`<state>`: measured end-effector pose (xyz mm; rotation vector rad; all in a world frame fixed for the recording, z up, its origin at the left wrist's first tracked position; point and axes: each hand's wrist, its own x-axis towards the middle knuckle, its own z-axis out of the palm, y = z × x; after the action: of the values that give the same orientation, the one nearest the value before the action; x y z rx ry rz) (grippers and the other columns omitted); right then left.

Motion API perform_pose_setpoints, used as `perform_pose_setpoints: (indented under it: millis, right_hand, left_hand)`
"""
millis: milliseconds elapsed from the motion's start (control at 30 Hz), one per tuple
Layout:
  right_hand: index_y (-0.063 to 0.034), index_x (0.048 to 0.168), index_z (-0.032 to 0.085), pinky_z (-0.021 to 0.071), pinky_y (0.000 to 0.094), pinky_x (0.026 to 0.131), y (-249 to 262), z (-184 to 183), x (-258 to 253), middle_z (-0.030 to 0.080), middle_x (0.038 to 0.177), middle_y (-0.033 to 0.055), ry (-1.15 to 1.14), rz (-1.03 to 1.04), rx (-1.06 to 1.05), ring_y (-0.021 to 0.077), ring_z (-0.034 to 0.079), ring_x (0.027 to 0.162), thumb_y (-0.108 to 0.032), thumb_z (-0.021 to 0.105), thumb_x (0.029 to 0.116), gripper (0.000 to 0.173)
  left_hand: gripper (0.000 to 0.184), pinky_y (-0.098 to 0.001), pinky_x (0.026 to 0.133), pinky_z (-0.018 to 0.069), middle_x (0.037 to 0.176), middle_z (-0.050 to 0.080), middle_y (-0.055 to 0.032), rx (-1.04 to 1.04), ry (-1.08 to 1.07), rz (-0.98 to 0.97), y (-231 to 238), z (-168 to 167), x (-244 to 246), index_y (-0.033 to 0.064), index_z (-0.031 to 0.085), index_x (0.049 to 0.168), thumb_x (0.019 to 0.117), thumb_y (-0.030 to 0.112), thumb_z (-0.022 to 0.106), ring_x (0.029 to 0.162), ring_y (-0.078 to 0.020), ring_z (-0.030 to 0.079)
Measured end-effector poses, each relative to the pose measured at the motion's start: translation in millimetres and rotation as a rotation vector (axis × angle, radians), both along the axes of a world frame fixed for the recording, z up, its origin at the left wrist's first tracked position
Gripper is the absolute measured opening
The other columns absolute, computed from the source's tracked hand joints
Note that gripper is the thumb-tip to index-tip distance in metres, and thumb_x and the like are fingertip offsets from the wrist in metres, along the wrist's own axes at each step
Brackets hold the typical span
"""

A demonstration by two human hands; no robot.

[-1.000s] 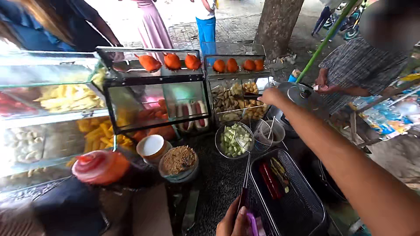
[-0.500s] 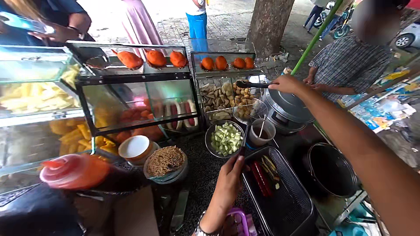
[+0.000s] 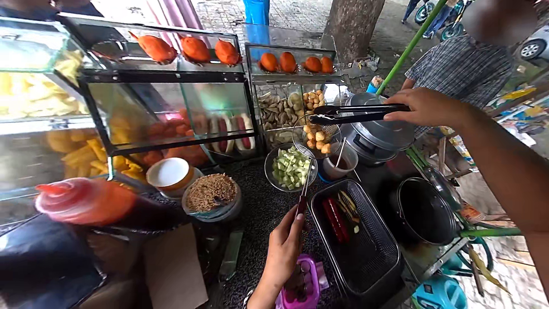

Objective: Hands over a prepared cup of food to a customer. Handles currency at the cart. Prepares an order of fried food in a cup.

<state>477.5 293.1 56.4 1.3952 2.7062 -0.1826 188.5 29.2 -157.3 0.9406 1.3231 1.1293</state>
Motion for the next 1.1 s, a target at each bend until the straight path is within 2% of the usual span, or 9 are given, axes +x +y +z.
perform_pose_setpoints:
  millis: [133,233,433,533,633,833,933,1033,1100]
  right_hand:
    - [0.0046,0.128,0.064,0.0461,0.0656,0.099,6,-6,-4,0.067,0.119,0.029,0.042,-0.041,-0.003,0.0466,0.064,0.112,-0.028,0.061,0.1048,0.04]
    - [0.0041,0.132,0.062,0.046,0.0696,0.095,17,-14,-9,0.067,0.114,0.0313,0.097,-0.091,0.061,0.0501,0.064,0.109,-0.037,0.061,0.1042,0.05]
    - [0.0005,0.134,0.062,0.0416,0.075,0.098,43,-32,-27,0.063,0.129,0.0305,-0.075,-0.229,0.144,0.0531,0.057,0.124,-0.051,0.056,0.103,0.061]
    - [0.008,0.121,0.065,0.0353,0.0768,0.102,49,-35,-52,0.064,0.121,0.0353,-0.198,-0.333,0.112,0.0544,0.058,0.12,-0.048,0.057,0.1038,0.06]
    - [0.0117,0.104,0.067,0.0401,0.0756,0.096,41,-31,-93,0.064,0.114,0.0372,-0.319,-0.463,0.043,0.0549,0.059,0.118,-0.045,0.05,0.1074,0.06]
    - [0.0131,0.121,0.064,0.0415,0.069,0.102,72,-85,-145,0.058,0.135,0.035,-0.304,-0.52,-0.084,0.0503,0.054,0.13,-0.032,0.05,0.109,0.049]
    - [0.0127,0.122,0.063,0.0469,0.0652,0.096,92,-115,-144,0.06,0.132,0.0332,-0.263,-0.532,-0.018,0.0485,0.058,0.126,-0.022,0.054,0.1062,0.039]
    - [0.013,0.117,0.065,0.0489,0.0651,0.094,88,-111,-121,0.063,0.126,0.0337,-0.225,-0.505,0.02,0.0496,0.061,0.121,-0.027,0.057,0.1064,0.042]
    - [0.0096,0.127,0.062,0.0489,0.0648,0.095,81,-105,-98,0.062,0.13,0.0315,-0.207,-0.431,0.086,0.0501,0.061,0.12,-0.033,0.054,0.1075,0.047]
  left_hand:
    - [0.041,-0.0156,0.042,0.0379,0.085,0.071,0.0042,0.035,0.038,0.041,-12,-12,-9,0.0024,0.057,0.141,0.108,0.023,0.042,0.047,0.0008,0.046]
    - [0.042,-0.0152,0.042,0.0373,0.085,0.071,0.0047,0.033,0.04,0.067,-20,-15,-16,0.0029,0.057,0.141,0.1075,0.023,0.043,0.047,0.0012,0.045]
    - [0.042,-0.0143,0.041,0.0376,0.085,0.071,0.0046,0.046,0.04,0.103,-33,-19,-26,0.0013,0.056,0.141,0.1069,0.022,0.042,0.046,0.0019,0.045]
    - [0.043,-0.0138,0.043,0.0397,0.086,0.072,0.0047,0.052,0.082,0.117,-39,-18,-27,-0.0014,0.055,0.141,0.1063,0.021,0.043,0.049,0.0031,0.048]
    - [0.042,-0.0141,0.044,0.0405,0.086,0.072,0.0041,0.054,0.142,0.129,-45,-17,-26,-0.0031,0.055,0.14,0.106,0.019,0.044,0.049,0.0034,0.049]
    - [0.042,-0.0131,0.045,0.0396,0.084,0.07,0.0044,-0.011,0.152,0.094,-49,-4,-17,-0.0074,0.052,0.141,0.1063,0.014,0.043,0.049,0.0052,0.047]
    - [0.041,-0.014,0.044,0.0383,0.083,0.07,0.0031,-0.035,0.107,0.083,-47,-1,-11,-0.0072,0.052,0.141,0.1067,0.013,0.043,0.048,0.0044,0.045]
    - [0.04,-0.0148,0.044,0.0395,0.082,0.07,0.004,-0.038,0.103,0.069,-42,3,-9,-0.0048,0.053,0.14,0.1068,0.013,0.043,0.049,0.0033,0.047]
    - [0.04,-0.0156,0.045,0.0403,0.082,0.07,0.0038,-0.033,0.111,0.059,-36,4,-8,-0.0032,0.055,0.14,0.1066,0.015,0.043,0.049,0.0024,0.048]
